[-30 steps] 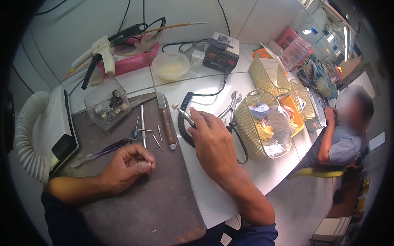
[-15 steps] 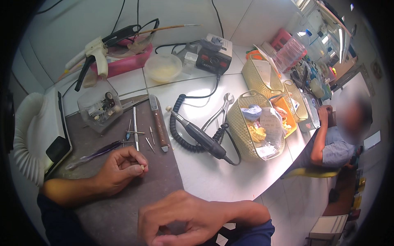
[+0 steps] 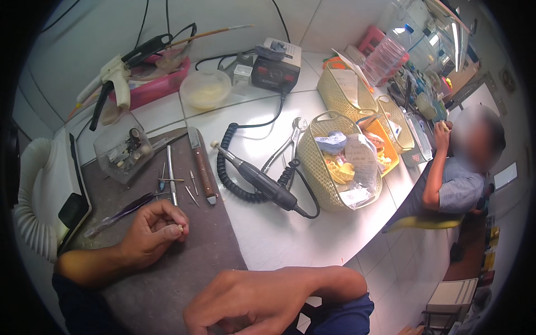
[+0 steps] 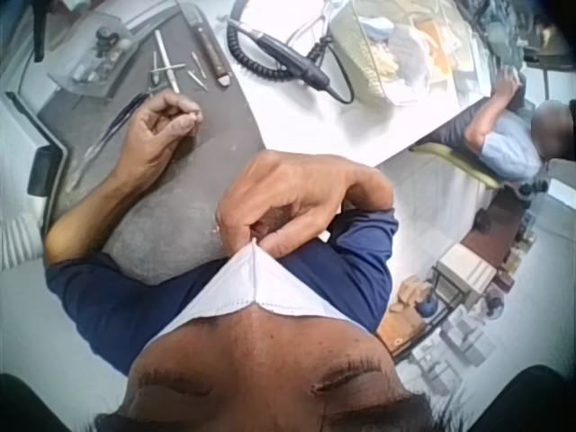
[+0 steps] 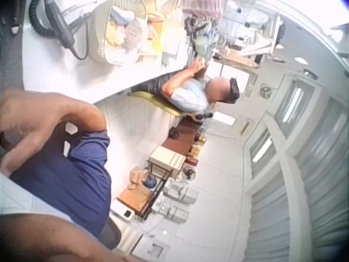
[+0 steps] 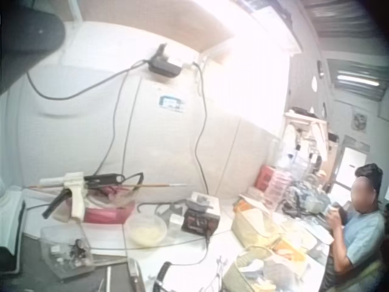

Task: The person uses a rotary polishing tool to smooth and polish a small, white dental prosthesis held in their left hand. They rotate the object to treat different surfaces and briefly use a purple toothbrush to clean the item before resuming the polishing process.

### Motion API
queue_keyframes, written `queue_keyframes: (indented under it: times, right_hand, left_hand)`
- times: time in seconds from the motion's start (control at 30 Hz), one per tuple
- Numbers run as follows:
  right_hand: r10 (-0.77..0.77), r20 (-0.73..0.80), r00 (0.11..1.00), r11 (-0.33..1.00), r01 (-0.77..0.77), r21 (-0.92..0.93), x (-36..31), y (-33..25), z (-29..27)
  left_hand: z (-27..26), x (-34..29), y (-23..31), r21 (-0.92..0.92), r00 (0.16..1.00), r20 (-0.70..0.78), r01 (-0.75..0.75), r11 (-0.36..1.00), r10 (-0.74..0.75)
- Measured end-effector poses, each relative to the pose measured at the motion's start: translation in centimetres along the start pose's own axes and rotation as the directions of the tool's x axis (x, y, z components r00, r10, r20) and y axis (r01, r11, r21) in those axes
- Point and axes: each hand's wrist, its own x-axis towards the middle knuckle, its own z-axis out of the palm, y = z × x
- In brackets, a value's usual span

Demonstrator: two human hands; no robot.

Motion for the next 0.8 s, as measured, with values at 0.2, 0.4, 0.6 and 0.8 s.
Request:
queue_keyframes:
  times: [0.2, 0.4, 0.6, 0.8]
  right_hand:
    - [-0.047, -0.231, 0.972, 0.999, 0.04, -0.032, -0.3, -1.0, -0.4]
    - [0.098, -0.592, 0.8, 0.968, -0.215, -0.13, -1.9, -2.3, -1.1]
    - [-0.377, -0.474, 0.796, -0.127, -0.551, -0.825, -2.7, 0.3, -6.5]
    - [-0.12, -0.73, 0.673, -0.381, -0.71, -0.592, -2.8, 1.5, -7.1]
  left_hand:
    - [0.0, -0.1, -0.3, -0.008, 1.0, -0.009, -0.02, 1.0, 0.02]
    - [-0.3, -0.3, -0.2, -0.021, 1.0, -0.012, 0.003, 1.0, -0.003]
    - [-0.2, -0.2, -0.2, -0.043, 1.0, 0.008, -0.004, 0.999, 0.005]
    - [-0.3, -0.2, 0.1, 0.045, 1.0, 0.008, 0.018, 0.999, -0.018]
